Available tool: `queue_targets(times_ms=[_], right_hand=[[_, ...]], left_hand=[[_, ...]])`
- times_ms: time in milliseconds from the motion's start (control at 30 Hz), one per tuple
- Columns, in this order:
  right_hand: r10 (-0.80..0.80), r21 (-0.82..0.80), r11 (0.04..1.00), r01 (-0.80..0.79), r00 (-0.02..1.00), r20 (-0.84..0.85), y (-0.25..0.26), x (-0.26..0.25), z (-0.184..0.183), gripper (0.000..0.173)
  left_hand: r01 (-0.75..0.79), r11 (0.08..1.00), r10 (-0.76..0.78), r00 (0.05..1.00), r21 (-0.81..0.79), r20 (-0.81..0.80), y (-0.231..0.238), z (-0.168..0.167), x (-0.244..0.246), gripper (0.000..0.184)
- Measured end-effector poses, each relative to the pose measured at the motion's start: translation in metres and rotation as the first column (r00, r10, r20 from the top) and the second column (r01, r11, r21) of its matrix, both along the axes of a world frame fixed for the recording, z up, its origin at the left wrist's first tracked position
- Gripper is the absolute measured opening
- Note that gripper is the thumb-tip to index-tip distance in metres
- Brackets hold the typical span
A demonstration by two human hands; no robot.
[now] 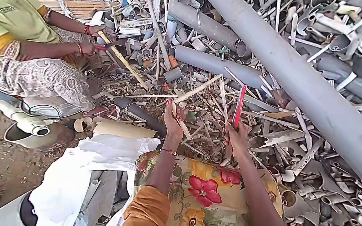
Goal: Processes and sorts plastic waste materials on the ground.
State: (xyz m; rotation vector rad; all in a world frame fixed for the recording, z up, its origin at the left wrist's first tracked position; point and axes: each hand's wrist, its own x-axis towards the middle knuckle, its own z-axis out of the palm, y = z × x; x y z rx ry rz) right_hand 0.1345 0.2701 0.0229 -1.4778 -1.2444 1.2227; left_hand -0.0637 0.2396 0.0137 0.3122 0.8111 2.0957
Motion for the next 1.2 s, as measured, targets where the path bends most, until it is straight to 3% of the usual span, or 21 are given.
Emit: queue_targets(times_ms=[100, 200, 300, 400, 467, 567, 700, 933, 1033, 1200], right_hand=[[-0.026, -0.170, 0.985, 0.012, 0.997, -0.076, -0.012, 0.008, -0.012, 0.011], [0.013, -0.168, 0.984, -0.053, 0.973, -0.231, -0.007, 0.002, -0.003, 0.010], [-0.006, -0.335, 0.934, -0.124, 0.932, -0.361, -0.013, -0.006, -0.009, 0.009], [-0.075, -0.486, 0.848, -0.210, 0.861, -0.503, -0.018, -0.010, -0.017, 0.027], [-0.085, -0.470, 0.851, -0.234, 0.822, -0.563, -0.016, -0.009, -0.014, 0.033], [-0.069, -0.354, 0.919, -0.175, 0.813, -0.579, -0.010, -0.004, 0.000, 0.025], [0.019, -0.252, 0.943, -0.218, 0.791, -0.612, -0.009, 0.009, 0.009, 0.016], [0.253, -0.141, 0.922, -0.362, 0.835, -0.488, -0.025, 0.003, 0.008, 0.008], [0.333, -0.055, 0.917, -0.396, 0.832, -0.444, -0.027, 0.003, 0.004, 0.009], [0.176, -0.115, 0.956, -0.271, 0.838, -0.516, -0.023, 0.004, 0.004, 0.012]], left_hand=[[-0.121, 0.990, 0.123, 0.992, 0.079, -0.026, -0.004, -0.010, -0.013, 0.061], [-0.229, 0.958, 0.209, 0.969, 0.171, 0.129, 0.001, -0.011, -0.022, 0.070], [-0.186, 0.950, 0.132, 0.967, 0.250, 0.219, -0.005, -0.007, -0.023, 0.078], [-0.073, 0.961, -0.008, 0.957, 0.268, 0.290, -0.007, -0.002, -0.015, 0.082], [0.011, 0.969, -0.093, 0.943, 0.246, 0.320, -0.009, -0.002, -0.011, 0.081], [0.165, 0.968, -0.215, 0.932, 0.187, 0.292, -0.012, -0.003, -0.004, 0.080], [0.280, 0.954, -0.296, 0.934, 0.107, 0.199, -0.016, -0.005, 0.012, 0.078], [0.470, 0.879, -0.472, 0.881, 0.081, 0.006, -0.026, 0.000, 0.038, 0.080], [0.501, 0.865, -0.502, 0.864, 0.039, 0.041, -0.020, -0.010, 0.040, 0.081], [0.399, 0.893, -0.416, 0.909, -0.209, -0.040, -0.010, -0.013, 0.050, 0.064]])
